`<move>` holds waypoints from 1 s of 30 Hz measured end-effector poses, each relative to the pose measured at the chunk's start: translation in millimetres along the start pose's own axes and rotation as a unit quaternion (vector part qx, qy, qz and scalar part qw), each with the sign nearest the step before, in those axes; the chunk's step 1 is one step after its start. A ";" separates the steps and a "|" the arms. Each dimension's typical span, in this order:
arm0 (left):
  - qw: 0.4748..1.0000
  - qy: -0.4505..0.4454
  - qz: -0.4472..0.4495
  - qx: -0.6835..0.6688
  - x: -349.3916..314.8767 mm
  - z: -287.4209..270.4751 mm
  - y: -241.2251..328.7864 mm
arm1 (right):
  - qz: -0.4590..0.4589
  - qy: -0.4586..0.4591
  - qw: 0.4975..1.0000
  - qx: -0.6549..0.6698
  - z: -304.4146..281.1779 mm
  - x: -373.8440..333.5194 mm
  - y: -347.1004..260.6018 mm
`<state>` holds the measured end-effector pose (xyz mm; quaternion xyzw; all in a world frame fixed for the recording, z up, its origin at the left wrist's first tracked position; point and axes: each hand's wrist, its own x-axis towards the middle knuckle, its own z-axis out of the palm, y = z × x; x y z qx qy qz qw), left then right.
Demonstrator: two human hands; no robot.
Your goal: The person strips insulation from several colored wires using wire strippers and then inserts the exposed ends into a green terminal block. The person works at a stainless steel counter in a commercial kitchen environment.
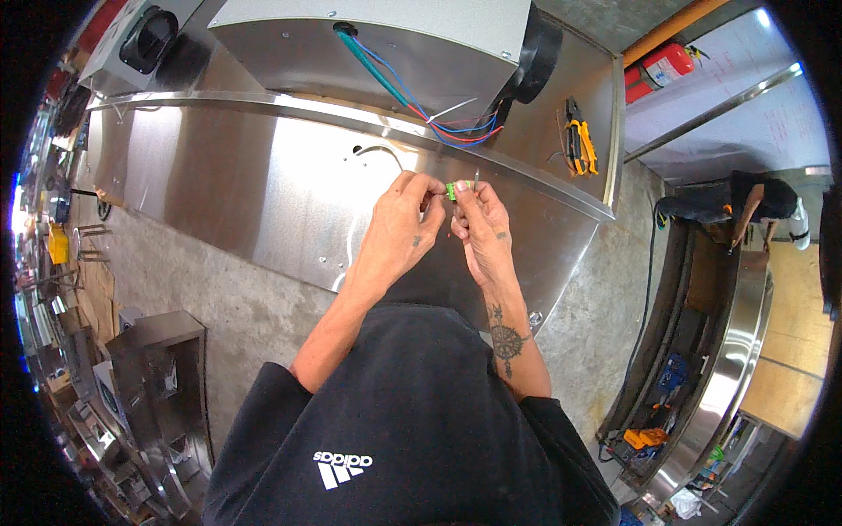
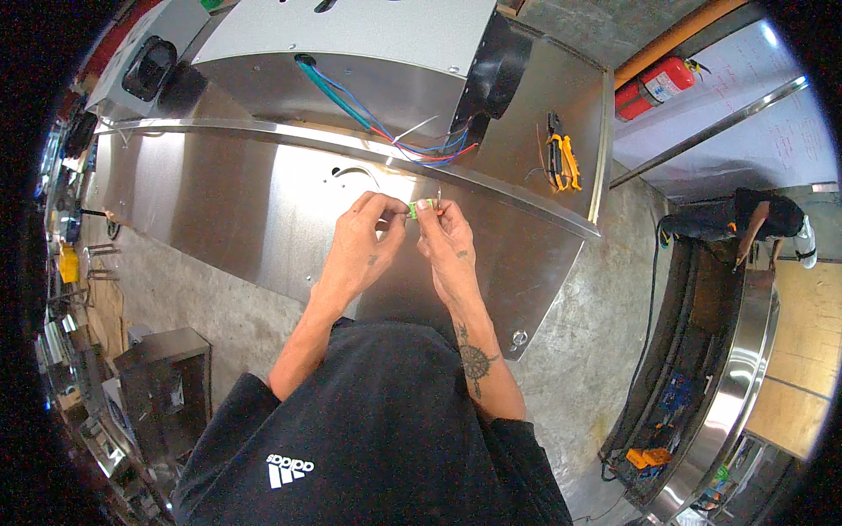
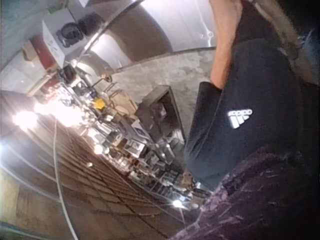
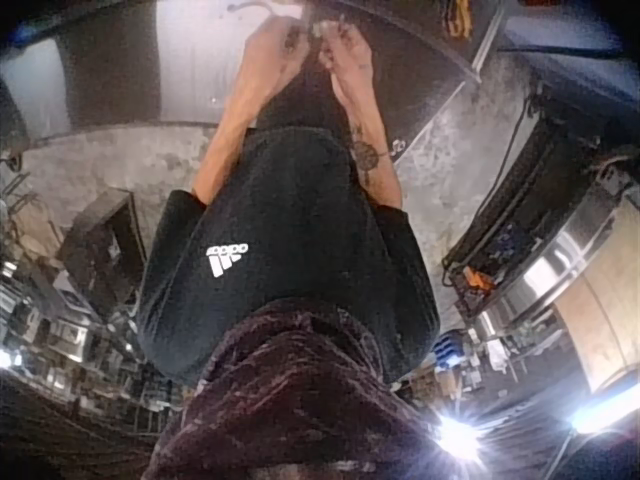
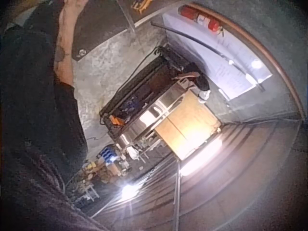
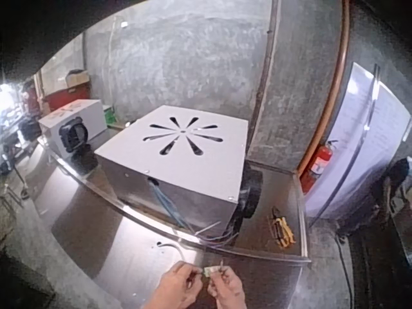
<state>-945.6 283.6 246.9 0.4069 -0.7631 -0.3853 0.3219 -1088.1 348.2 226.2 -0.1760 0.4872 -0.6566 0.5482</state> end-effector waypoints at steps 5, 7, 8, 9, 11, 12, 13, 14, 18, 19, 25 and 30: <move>0.989 -0.014 -0.068 -0.133 2.5 -0.3 5.6 | 0.015 -0.002 1.000 0.024 -6.5 0.6 4.3; 0.973 0.008 -0.107 -0.204 1.8 8.2 -5.1 | 0.023 -0.001 0.999 0.042 -6.7 0.0 4.8; 0.964 0.009 -0.115 -0.241 0.9 11.3 -10.1 | 0.025 -0.002 0.999 0.048 -6.7 -0.7 4.7; 0.953 0.010 -0.123 -0.278 -0.2 13.8 -15.3 | 0.028 -0.004 0.998 0.054 -6.6 -1.0 4.5; 0.935 0.017 -0.140 -0.326 -0.1 14.9 -15.0 | 0.023 -0.012 0.997 0.072 -7.1 -0.8 6.3; 0.929 0.023 -0.149 -0.338 -0.6 16.0 -13.9 | 0.021 -0.017 0.996 0.081 -7.0 -0.7 7.3; 0.923 0.029 -0.158 -0.350 -0.6 16.4 -12.4 | 0.024 -0.017 0.996 0.080 -6.8 -0.8 8.1; 0.923 0.027 -0.156 -0.352 -0.9 17.1 -12.9 | 0.026 -0.016 0.996 0.079 -6.3 -1.0 8.8; 0.923 0.021 -0.151 -0.354 -0.6 15.9 -13.3 | 0.026 -0.032 0.999 0.033 -6.4 -2.2 3.2; 0.923 0.019 -0.149 -0.354 -0.2 14.6 -12.4 | 0.026 -0.033 0.999 0.032 -7.1 -2.1 2.0; 0.916 -0.021 -0.186 -0.354 -0.9 5.8 -11.5 | 0.035 -0.026 0.998 0.048 -8.4 -1.9 3.7; 0.911 -0.007 -0.183 -0.369 -4.5 7.6 -15.7 | 0.041 -0.019 0.997 0.055 -6.9 -3.5 6.3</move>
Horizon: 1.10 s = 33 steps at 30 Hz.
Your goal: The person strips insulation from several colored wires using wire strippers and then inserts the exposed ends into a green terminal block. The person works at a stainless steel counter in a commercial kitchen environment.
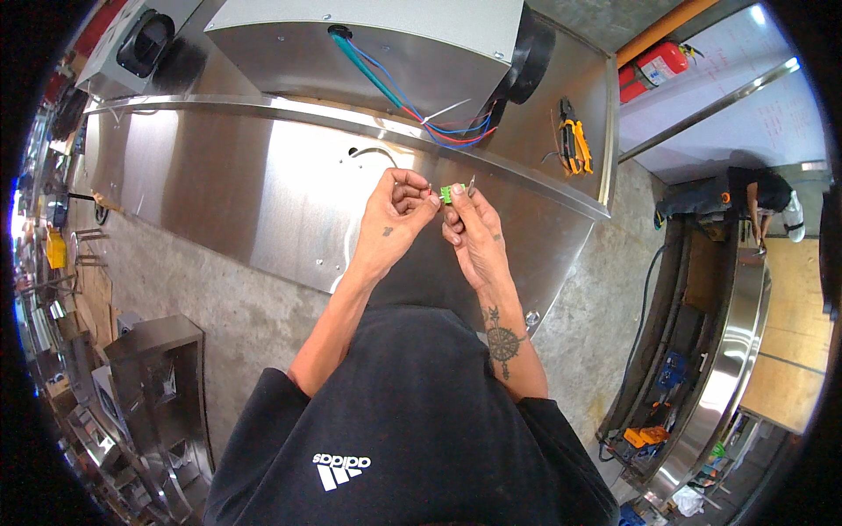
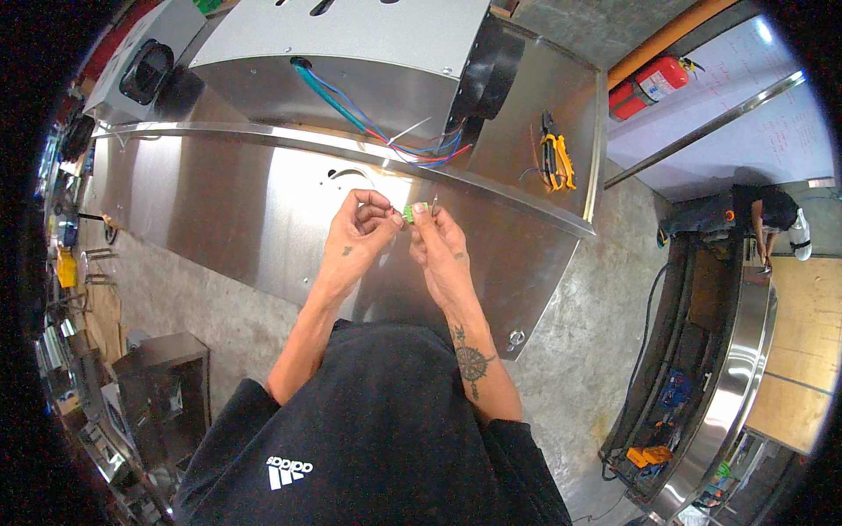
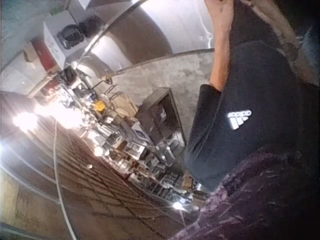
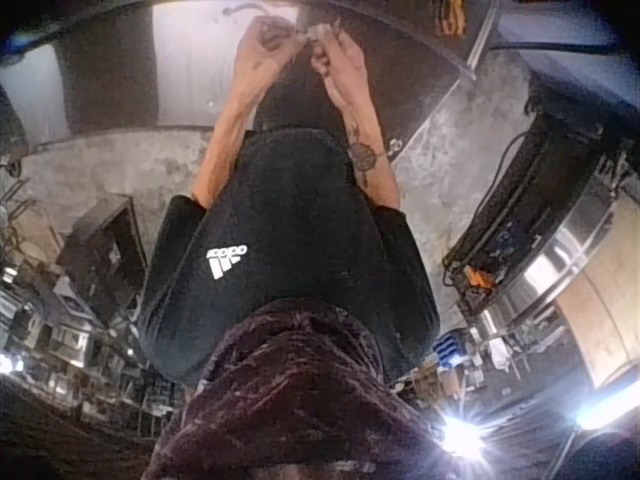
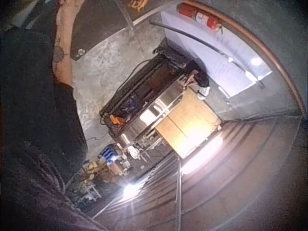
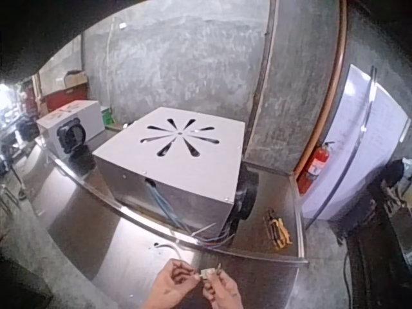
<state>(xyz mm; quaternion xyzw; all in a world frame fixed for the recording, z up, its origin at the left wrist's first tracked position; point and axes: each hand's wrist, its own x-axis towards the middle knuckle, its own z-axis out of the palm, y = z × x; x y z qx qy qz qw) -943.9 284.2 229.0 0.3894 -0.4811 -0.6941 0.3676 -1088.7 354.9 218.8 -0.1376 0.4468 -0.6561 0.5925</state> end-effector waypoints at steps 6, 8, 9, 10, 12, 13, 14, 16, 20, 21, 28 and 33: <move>1.000 -0.001 -0.009 0.006 2.5 1.6 2.3 | -0.012 -0.007 1.000 -0.019 -1.6 1.4 -0.1; 1.000 -0.007 -0.007 0.012 2.9 1.0 2.8 | -0.006 -0.008 0.999 -0.035 -1.0 0.5 -3.4; 1.000 -0.011 -0.010 0.019 2.7 0.3 4.1 | -0.002 -0.008 0.999 -0.043 -1.5 0.2 -5.0; 0.999 -0.015 -0.012 0.027 2.4 -0.4 6.1 | 0.001 -0.015 0.999 -0.048 -3.4 0.2 -6.1; 0.998 -0.053 -0.012 0.044 1.7 -3.2 13.0 | 0.007 -0.030 0.998 -0.058 -9.1 0.7 -8.7; 0.996 -0.072 -0.013 0.053 1.2 -5.3 15.4 | 0.016 -0.034 0.997 -0.065 -11.7 1.0 -9.7; 0.994 -0.086 -0.007 0.063 1.9 -8.1 14.1 | 0.026 -0.039 0.996 -0.072 -14.4 1.6 -10.3; 0.990 -0.115 0.005 0.083 4.3 -12.0 11.9 | 0.036 -0.045 0.995 -0.085 -18.1 3.1 -8.3; 0.986 -0.140 -0.008 0.088 4.4 -15.8 14.5 | 0.041 -0.057 0.991 -0.116 -21.7 4.0 -8.2; 0.985 -0.150 -0.009 0.087 6.0 -17.8 12.0 | 0.043 -0.061 0.989 -0.126 -21.4 3.6 -9.5; 0.987 -0.152 -0.022 0.054 7.8 -20.1 3.5 | 0.049 -0.044 0.984 -0.168 -16.7 1.3 -15.6; 0.993 -0.109 -0.027 0.038 8.2 -18.5 2.4 | 0.007 0.021 0.995 -0.101 -20.2 -1.9 -15.0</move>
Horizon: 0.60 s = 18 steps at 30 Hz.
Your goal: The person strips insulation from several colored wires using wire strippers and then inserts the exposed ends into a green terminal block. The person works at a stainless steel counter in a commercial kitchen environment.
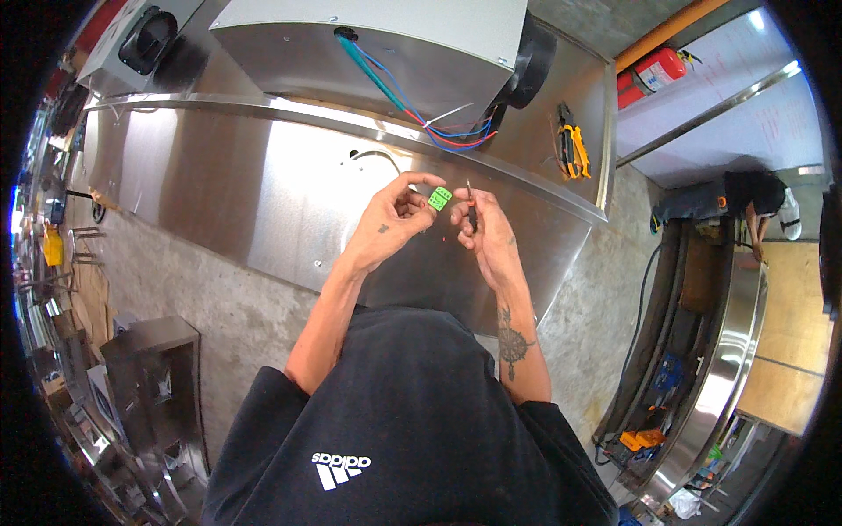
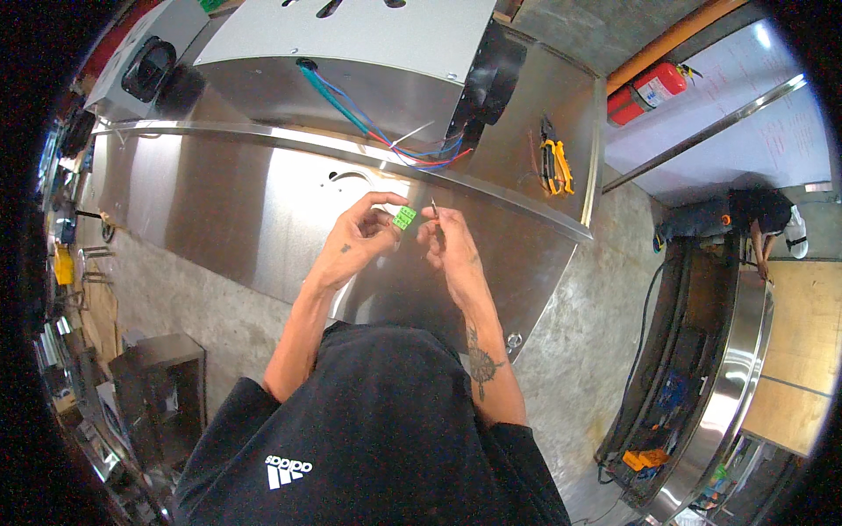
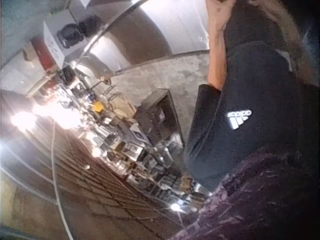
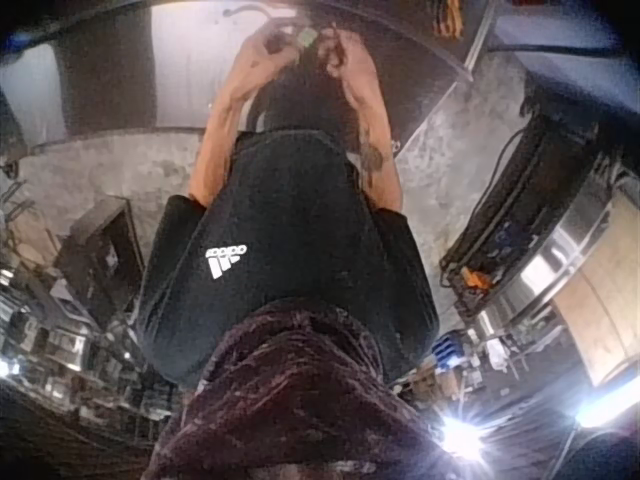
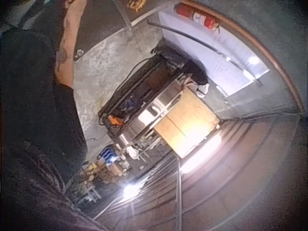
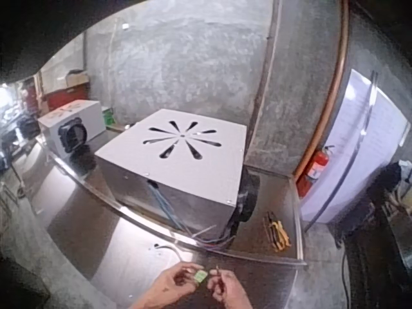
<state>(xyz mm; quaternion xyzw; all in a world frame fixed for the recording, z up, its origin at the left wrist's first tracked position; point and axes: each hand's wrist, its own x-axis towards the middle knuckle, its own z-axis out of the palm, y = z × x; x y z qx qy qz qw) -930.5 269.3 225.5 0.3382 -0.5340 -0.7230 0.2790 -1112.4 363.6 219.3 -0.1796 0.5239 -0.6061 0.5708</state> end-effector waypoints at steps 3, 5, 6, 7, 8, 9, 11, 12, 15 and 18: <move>1.000 0.016 -0.005 -0.004 -0.3 -0.9 -1.3 | -0.039 0.021 0.977 -0.208 -6.6 -4.9 -4.8; 1.000 0.018 -0.006 -0.004 0.3 -0.6 -2.1 | -0.104 0.014 0.954 -0.279 1.5 -13.0 -10.8; 1.000 0.019 -0.006 -0.003 0.7 -0.5 -2.0 | -0.146 0.025 0.935 -0.321 5.2 -15.2 -10.0; 1.000 0.018 -0.006 -0.002 1.2 -0.1 -1.4 | -0.188 0.035 0.912 -0.362 8.8 -18.4 -10.7; 1.000 0.021 -0.005 -0.002 0.9 -0.5 -0.1 | -0.207 0.039 0.898 -0.386 16.3 -24.4 -17.0; 1.000 0.024 -0.004 -0.001 0.6 -0.3 2.0 | -0.225 0.042 0.883 -0.409 25.0 -32.7 -26.3; 0.999 0.033 -0.001 0.003 -0.2 1.0 3.7 | -0.260 0.043 0.854 -0.449 27.8 -37.4 -26.9; 0.999 0.039 0.002 0.007 -0.2 2.1 4.0 | -0.278 0.040 0.840 -0.465 24.5 -35.8 -20.8; 0.998 0.057 0.015 0.033 -0.6 7.3 3.9 | -0.312 0.028 0.805 -0.504 21.0 -35.3 -16.1; 0.995 0.067 0.033 0.059 0.0 9.2 -0.4 | -0.332 0.015 0.786 -0.521 19.2 -34.0 -14.0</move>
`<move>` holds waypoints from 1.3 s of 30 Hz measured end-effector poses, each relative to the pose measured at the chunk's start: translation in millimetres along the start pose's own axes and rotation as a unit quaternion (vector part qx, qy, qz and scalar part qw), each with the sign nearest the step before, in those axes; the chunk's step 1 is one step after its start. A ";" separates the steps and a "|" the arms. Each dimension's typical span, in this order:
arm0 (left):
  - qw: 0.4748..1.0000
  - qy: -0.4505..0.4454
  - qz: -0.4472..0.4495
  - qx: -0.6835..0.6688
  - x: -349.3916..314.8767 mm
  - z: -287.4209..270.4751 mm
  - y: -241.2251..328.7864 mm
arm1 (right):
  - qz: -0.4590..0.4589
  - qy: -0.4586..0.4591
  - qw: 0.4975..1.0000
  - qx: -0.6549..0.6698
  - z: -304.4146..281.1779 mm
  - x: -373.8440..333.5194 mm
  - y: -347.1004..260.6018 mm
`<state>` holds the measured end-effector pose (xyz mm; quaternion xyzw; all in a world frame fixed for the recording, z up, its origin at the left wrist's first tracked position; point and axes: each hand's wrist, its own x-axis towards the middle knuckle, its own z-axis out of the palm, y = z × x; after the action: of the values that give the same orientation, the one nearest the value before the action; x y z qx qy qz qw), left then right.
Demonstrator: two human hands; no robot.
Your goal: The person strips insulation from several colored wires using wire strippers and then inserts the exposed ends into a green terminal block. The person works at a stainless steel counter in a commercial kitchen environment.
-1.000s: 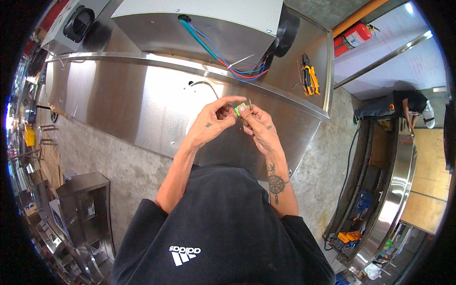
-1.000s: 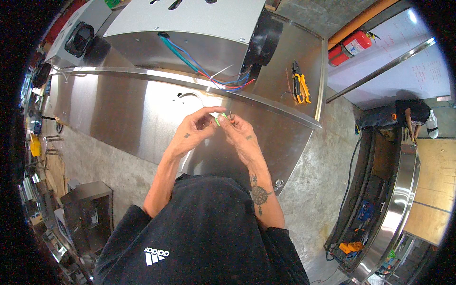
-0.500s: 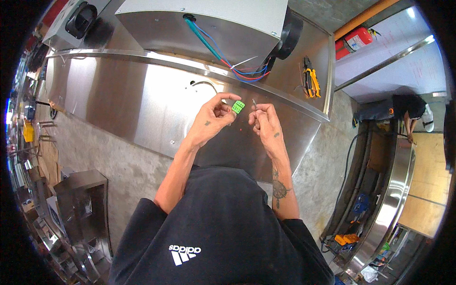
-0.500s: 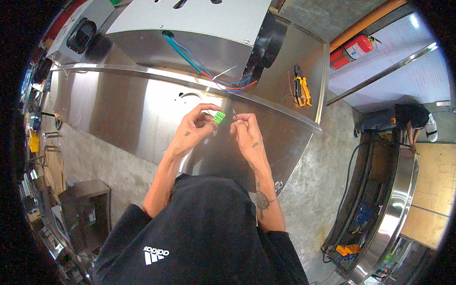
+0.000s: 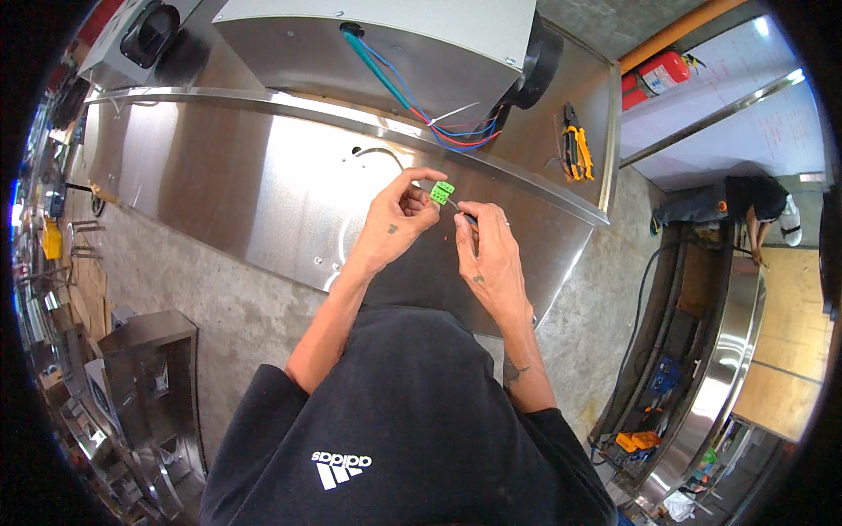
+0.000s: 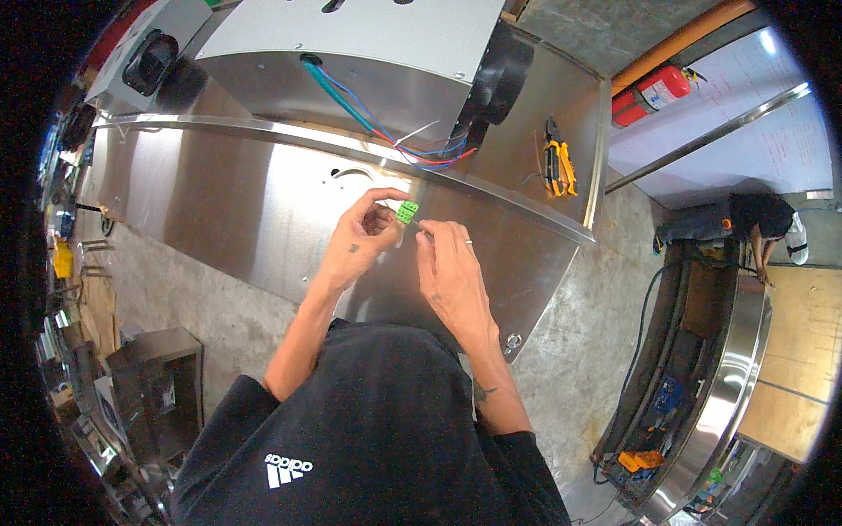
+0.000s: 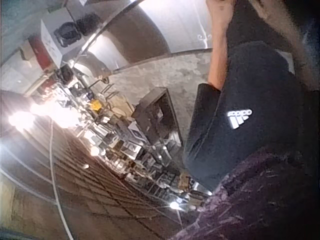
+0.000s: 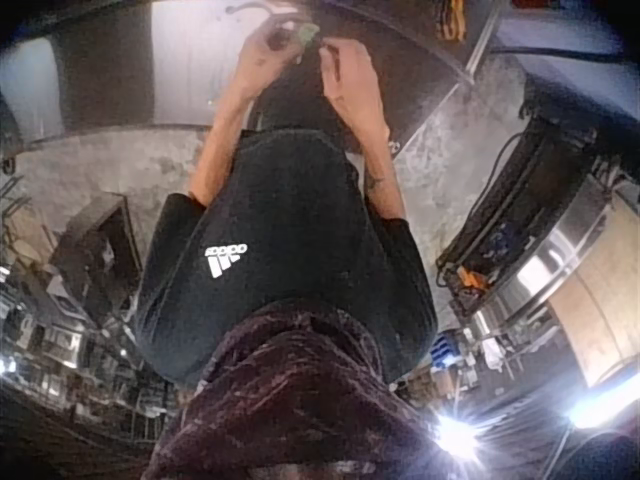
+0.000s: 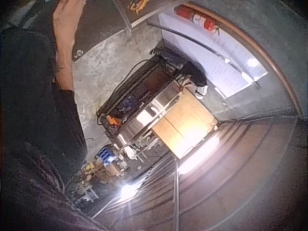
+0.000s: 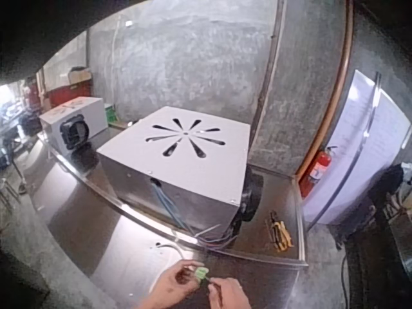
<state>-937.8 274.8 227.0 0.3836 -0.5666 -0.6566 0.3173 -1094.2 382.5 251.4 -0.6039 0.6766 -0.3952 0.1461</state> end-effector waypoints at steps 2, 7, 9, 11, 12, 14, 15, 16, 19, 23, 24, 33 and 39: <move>1.000 0.003 0.009 0.005 0.7 1.2 -2.8 | -0.007 -0.001 1.000 0.002 -0.2 -0.7 0.2; 0.999 0.014 0.021 0.020 0.2 3.1 -3.6 | -0.008 0.004 1.000 0.002 3.0 -2.0 -1.0; 0.999 0.018 0.028 0.034 -0.1 5.2 -1.9 | -0.018 0.012 1.000 -0.011 2.7 -2.0 -1.4; 0.998 0.021 0.034 0.044 -1.1 6.2 -0.9 | -0.033 0.020 0.999 -0.022 2.5 -1.7 -2.4; 0.998 0.022 0.037 0.048 -1.7 6.4 -0.8 | -0.043 0.025 0.998 -0.028 2.4 -1.2 -3.5; 0.997 0.024 0.046 0.060 -2.1 7.0 -0.1 | -0.054 0.030 0.997 -0.045 1.6 -1.0 -5.0; 0.996 0.025 0.052 0.067 -2.2 7.5 0.6 | -0.055 0.031 0.997 -0.055 1.0 -1.3 -5.7; 0.995 0.025 0.058 0.075 -2.1 8.2 1.6 | -0.057 0.031 0.996 -0.065 0.5 -1.5 -6.2; 0.992 0.034 0.067 0.097 -3.3 11.2 5.3 | -0.060 0.024 0.994 -0.088 0.7 -2.0 -7.4; 0.988 0.033 0.098 0.114 -1.9 10.8 4.3 | -0.060 0.006 0.990 -0.127 0.0 -2.3 -10.8; 0.988 0.032 0.100 0.118 -1.7 10.5 5.5 | -0.060 0.005 0.989 -0.134 -0.5 -1.8 -12.2; 0.981 0.010 0.133 0.140 1.1 7.8 -1.3 | -0.086 0.003 0.986 -0.139 1.2 2.2 -8.4; 0.981 0.023 0.136 0.140 0.1 8.0 -1.5 | -0.060 -0.011 0.989 -0.137 1.7 4.9 -10.9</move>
<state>-944.7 279.0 226.0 0.3589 -0.6923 -0.5126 0.3593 -1086.6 377.7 259.5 -0.6621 0.6853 -0.2998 0.0452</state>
